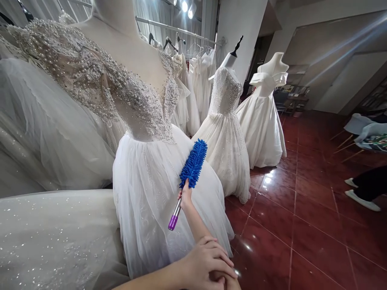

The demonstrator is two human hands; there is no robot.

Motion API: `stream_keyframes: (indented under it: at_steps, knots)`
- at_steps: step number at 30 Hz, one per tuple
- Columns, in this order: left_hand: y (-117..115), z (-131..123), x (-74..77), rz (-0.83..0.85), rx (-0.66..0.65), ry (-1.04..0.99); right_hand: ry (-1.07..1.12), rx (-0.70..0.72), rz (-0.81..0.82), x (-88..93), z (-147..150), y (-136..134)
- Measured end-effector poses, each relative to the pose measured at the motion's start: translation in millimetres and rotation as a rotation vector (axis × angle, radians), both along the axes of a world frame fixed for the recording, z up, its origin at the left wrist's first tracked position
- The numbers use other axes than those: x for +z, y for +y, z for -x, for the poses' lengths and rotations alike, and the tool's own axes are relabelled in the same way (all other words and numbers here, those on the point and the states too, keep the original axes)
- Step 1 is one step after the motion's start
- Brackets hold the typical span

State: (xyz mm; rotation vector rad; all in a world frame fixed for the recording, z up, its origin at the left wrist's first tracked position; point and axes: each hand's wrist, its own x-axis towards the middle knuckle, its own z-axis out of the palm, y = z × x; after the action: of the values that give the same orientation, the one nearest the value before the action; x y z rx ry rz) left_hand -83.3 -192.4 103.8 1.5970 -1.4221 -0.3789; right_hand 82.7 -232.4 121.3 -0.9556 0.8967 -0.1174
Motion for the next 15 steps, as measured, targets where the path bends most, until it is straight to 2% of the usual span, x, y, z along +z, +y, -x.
stream_keyframes:
  at_steps: [6,9,12,15]
  knots:
    - [2.3,3.2,4.3,-0.011,-0.020,-0.010,-0.083,0.046,0.009,13.7,10.5,2.4]
    - [-0.5,1.8,5.1,-0.047,-0.100,-0.012,-0.151,0.122,0.007,29.4,14.6,3.6]
    - [-14.5,-2.0,-0.7,-0.110,-0.162,-0.048,-0.212,0.254,-0.002,47.5,14.7,1.2]
    - [-36.9,-5.4,-10.7,-0.186,-0.138,0.001,-0.216,0.361,-0.018,57.5,10.6,-5.1]
